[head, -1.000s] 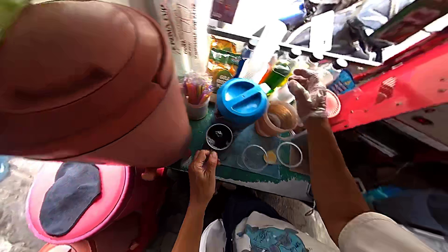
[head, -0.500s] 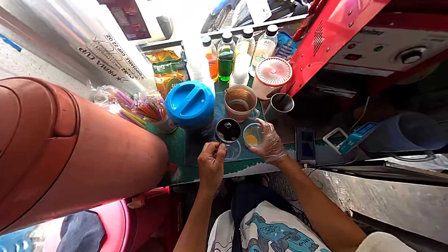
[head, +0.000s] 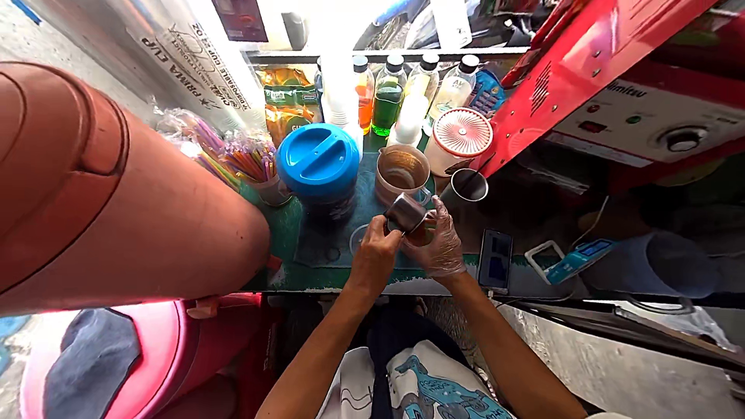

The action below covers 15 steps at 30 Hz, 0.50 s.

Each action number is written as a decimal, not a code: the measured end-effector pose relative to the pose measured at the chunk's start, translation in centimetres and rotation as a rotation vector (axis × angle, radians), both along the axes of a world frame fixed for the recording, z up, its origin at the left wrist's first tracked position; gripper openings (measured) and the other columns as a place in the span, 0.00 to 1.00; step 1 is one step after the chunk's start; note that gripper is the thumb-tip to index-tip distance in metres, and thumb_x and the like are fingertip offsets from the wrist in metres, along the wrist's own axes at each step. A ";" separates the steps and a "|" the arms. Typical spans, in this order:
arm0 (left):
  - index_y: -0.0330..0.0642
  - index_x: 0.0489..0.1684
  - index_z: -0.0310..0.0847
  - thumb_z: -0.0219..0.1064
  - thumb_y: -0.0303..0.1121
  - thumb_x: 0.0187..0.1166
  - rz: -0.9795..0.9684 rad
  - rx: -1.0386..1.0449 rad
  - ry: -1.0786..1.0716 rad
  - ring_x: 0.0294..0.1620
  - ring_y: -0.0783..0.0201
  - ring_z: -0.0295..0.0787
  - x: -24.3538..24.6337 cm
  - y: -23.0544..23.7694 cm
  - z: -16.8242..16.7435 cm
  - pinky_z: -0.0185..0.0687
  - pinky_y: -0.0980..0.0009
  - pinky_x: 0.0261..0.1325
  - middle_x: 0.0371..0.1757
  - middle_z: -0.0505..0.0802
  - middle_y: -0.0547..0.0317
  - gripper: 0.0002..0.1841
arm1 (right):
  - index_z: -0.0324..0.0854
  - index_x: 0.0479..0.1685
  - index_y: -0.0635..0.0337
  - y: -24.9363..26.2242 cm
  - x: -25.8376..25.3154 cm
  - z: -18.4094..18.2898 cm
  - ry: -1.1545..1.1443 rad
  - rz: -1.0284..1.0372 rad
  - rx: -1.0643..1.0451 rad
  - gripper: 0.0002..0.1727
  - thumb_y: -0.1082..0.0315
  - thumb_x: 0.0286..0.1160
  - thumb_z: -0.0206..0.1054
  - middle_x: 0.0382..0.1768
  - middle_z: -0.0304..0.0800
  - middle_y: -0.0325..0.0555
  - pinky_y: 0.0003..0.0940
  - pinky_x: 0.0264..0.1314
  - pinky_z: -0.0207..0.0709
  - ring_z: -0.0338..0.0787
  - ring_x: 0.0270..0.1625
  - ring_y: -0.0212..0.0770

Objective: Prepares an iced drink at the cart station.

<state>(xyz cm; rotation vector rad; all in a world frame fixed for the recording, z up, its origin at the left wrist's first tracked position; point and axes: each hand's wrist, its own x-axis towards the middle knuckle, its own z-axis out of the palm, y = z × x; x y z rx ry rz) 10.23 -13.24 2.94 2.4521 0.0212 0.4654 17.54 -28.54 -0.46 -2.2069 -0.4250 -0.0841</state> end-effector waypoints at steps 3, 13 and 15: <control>0.31 0.34 0.90 0.68 0.21 0.76 -0.035 0.067 -0.002 0.58 0.45 0.90 0.7 -0.5 -0.2 0.90 0.59 0.58 0.58 0.88 0.35 0.05 | 0.54 0.91 0.62 0.0 0.4 -0.5 0.013 0.016 0.023 0.68 0.57 0.39 0.92 0.70 0.79 0.69 0.53 0.67 0.84 0.87 0.67 0.59; 0.32 0.38 0.90 0.64 0.29 0.83 -0.009 -0.174 -0.041 0.58 0.47 0.91 0.8 -1.2 -0.7 0.87 0.60 0.64 0.54 0.90 0.36 0.10 | 0.45 0.94 0.66 -3.3 2.9 5.3 0.151 0.197 0.054 0.75 0.44 0.37 0.86 0.80 0.71 0.66 0.48 0.74 0.79 0.78 0.78 0.54; 0.32 0.41 0.91 0.67 0.33 0.83 0.058 -0.338 -0.121 0.53 0.49 0.92 0.1 -1.1 -0.1 0.88 0.62 0.61 0.51 0.91 0.37 0.12 | 0.51 0.89 0.74 -2.5 5.6 9.4 0.127 0.235 0.179 0.56 0.39 0.70 0.66 0.76 0.76 0.63 0.39 0.71 0.81 0.83 0.73 0.45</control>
